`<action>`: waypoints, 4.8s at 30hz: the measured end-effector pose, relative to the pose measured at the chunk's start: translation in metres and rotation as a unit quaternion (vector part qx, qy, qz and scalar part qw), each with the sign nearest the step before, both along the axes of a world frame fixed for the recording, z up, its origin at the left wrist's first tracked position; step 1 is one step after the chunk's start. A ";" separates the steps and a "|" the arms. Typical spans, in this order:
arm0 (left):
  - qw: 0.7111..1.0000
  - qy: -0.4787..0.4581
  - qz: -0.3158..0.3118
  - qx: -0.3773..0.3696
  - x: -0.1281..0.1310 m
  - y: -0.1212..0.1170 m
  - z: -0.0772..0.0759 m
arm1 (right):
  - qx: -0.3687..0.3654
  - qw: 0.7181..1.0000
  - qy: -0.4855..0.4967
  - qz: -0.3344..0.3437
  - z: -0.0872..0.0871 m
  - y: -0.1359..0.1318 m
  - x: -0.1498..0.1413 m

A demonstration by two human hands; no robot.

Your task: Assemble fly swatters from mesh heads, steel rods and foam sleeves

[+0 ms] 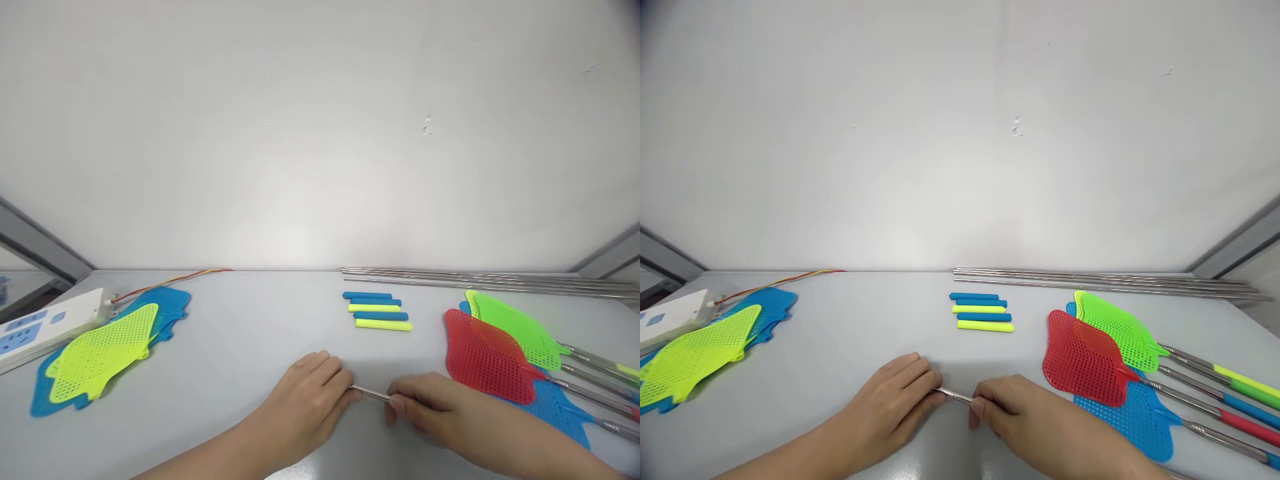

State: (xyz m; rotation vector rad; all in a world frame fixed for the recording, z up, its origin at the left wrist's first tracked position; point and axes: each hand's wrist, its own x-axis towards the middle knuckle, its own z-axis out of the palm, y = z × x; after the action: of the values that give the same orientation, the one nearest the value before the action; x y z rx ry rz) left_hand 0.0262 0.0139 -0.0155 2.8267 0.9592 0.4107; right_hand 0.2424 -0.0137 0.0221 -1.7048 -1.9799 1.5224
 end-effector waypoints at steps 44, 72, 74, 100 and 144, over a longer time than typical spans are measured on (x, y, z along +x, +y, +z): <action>0.989 0.144 -0.022 -0.034 0.009 -0.013 0.000 | -0.082 0.994 0.059 0.038 -0.018 0.004 -0.011; 0.984 0.084 -0.013 -0.159 -0.003 0.006 0.026 | -0.178 0.975 0.123 0.042 -0.017 0.014 -0.001; 0.982 0.087 -0.007 -0.170 -0.004 0.005 0.029 | -0.179 0.974 0.130 0.050 -0.019 0.014 0.000; 0.992 0.060 -0.038 -0.106 -0.018 0.022 0.008 | -0.186 0.978 0.060 0.070 -0.005 0.024 0.028; 0.989 0.089 -0.075 -0.090 0.002 -0.012 0.007 | -0.190 0.976 0.033 0.099 -0.014 0.009 0.004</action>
State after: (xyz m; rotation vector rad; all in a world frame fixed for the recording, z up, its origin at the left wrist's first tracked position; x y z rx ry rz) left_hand 0.0282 0.0016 -0.0083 2.7779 0.7608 0.0529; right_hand 0.2465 -0.0048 0.0079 -1.5856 -1.9708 2.1140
